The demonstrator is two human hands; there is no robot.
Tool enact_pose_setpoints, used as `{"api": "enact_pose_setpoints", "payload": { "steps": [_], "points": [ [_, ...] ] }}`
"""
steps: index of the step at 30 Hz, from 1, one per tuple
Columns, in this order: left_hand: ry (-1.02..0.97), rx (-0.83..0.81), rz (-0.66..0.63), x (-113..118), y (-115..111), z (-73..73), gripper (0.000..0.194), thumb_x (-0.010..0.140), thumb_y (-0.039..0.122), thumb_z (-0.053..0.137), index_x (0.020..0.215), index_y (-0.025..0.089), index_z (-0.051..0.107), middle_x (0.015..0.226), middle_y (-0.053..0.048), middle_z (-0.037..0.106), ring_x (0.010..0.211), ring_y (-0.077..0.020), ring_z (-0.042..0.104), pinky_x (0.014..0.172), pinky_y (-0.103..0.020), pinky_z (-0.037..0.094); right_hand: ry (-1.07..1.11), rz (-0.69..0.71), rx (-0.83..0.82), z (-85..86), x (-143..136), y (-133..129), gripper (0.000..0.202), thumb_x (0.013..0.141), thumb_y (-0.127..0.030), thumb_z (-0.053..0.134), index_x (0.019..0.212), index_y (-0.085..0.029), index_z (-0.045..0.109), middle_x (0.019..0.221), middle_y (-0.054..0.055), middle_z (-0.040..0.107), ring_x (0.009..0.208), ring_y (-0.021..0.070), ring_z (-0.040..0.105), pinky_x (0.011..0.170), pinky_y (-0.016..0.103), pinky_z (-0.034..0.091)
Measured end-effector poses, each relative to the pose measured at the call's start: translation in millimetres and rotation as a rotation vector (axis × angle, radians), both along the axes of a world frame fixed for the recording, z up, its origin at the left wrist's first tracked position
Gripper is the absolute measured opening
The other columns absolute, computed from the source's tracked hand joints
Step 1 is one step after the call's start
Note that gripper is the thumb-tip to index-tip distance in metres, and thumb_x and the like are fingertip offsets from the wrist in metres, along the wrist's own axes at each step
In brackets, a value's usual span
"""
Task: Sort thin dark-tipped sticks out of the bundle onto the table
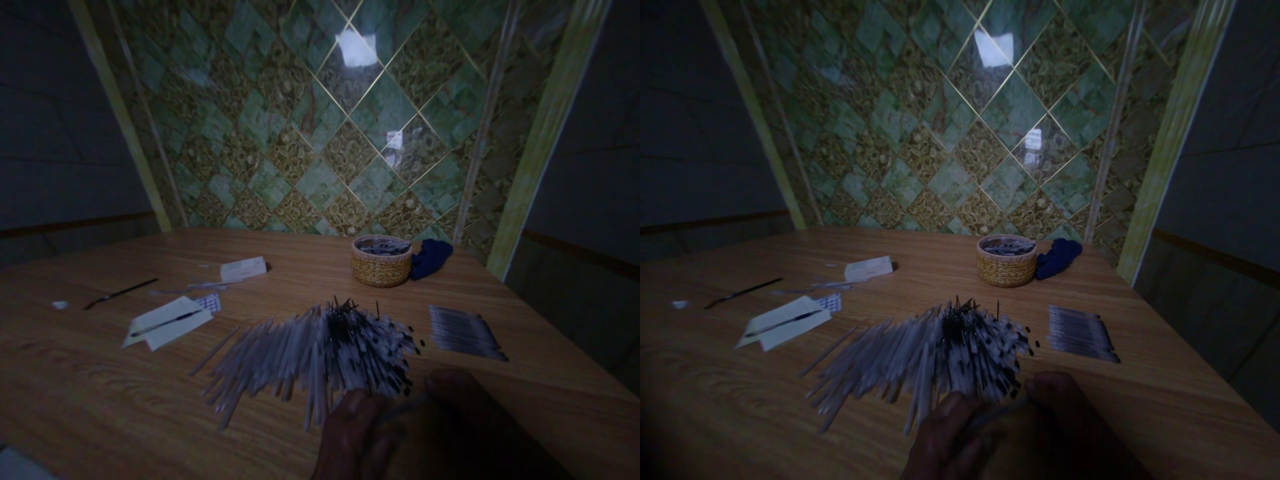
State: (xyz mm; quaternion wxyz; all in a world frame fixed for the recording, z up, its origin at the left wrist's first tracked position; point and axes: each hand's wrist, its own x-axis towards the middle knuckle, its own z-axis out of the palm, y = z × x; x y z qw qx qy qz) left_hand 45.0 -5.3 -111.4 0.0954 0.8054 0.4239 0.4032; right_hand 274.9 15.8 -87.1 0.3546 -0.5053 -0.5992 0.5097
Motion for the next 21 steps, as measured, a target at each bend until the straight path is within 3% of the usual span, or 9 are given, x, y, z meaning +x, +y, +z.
{"api": "enact_pose_setpoints", "payload": {
  "steps": [2, 5, 8, 12, 18, 21],
  "points": [
    [-0.075, -0.188, 0.022, -2, -3, 7.3, 0.025, 0.083, 0.035, 0.053, 0.100, 0.019, 0.061, 0.081, -0.005, 0.061, 0.072, -0.0166, 0.055, 0.061, -0.024, 0.043, 0.039, -0.055, -0.015, -2.0, -3, 4, 0.057, 0.076, -0.068, 0.042, 0.094, -0.017, 0.059, 0.092, 0.009, 0.064, 0.086, 0.0234, 0.059, 0.073, 0.037, 0.046],
    [-0.156, -0.470, 0.030, -2, -3, 10.8, 0.030, 0.086, 0.036, 0.044, 0.081, 0.016, 0.065, 0.069, -0.002, 0.059, 0.067, -0.0155, 0.054, 0.059, -0.022, 0.040, 0.089, -0.118, -0.038, -6.0, -8, 8, 0.061, 0.068, -0.073, 0.045, 0.090, -0.018, 0.060, 0.088, 0.010, 0.064, 0.088, 0.0281, 0.059, 0.074, 0.037, 0.046],
    [-0.225, -0.588, -0.002, -1, 1, 8.8, 0.034, 0.084, 0.038, 0.044, 0.070, 0.014, 0.064, 0.062, 0.000, 0.053, 0.062, -0.0136, 0.050, 0.053, -0.021, 0.035, 0.125, -0.135, -0.063, -7.6, -11, 9, 0.061, 0.068, -0.074, 0.043, 0.092, -0.020, 0.059, 0.084, 0.008, 0.065, 0.083, 0.0278, 0.060, 0.072, 0.036, 0.047],
    [-0.187, -0.402, 0.005, -1, 2, 11.0, 0.027, 0.082, 0.033, 0.049, 0.066, 0.015, 0.062, 0.062, -0.001, 0.052, 0.061, -0.0134, 0.049, 0.054, -0.021, 0.035, 0.114, -0.079, -0.091, -1.6, -7, 4, 0.058, 0.070, -0.073, 0.043, 0.089, -0.021, 0.060, 0.079, 0.007, 0.065, 0.077, 0.0252, 0.060, 0.068, 0.034, 0.048],
    [-0.042, -0.161, -0.012, -3, -5, 16.9, 0.020, 0.087, 0.025, 0.046, 0.078, 0.017, 0.062, 0.074, -0.006, 0.058, 0.070, -0.0151, 0.055, 0.060, -0.021, 0.040, 0.037, 0.026, -0.021, 10.5, 2, 0, 0.051, 0.081, -0.065, 0.034, 0.082, -0.023, 0.064, 0.074, 0.005, 0.066, 0.076, 0.0243, 0.062, 0.063, 0.033, 0.048],
    [0.019, -0.069, -0.002, -5, -4, 14.1, 0.017, 0.087, 0.022, 0.047, 0.081, 0.018, 0.062, 0.074, -0.006, 0.058, 0.070, -0.0152, 0.056, 0.058, -0.021, 0.041, -0.015, 0.060, 0.040, 9.9, 7, -2, 0.046, 0.085, -0.058, 0.037, 0.086, -0.022, 0.064, 0.082, 0.005, 0.066, 0.080, 0.0226, 0.062, 0.068, 0.034, 0.048]
  ]
}}
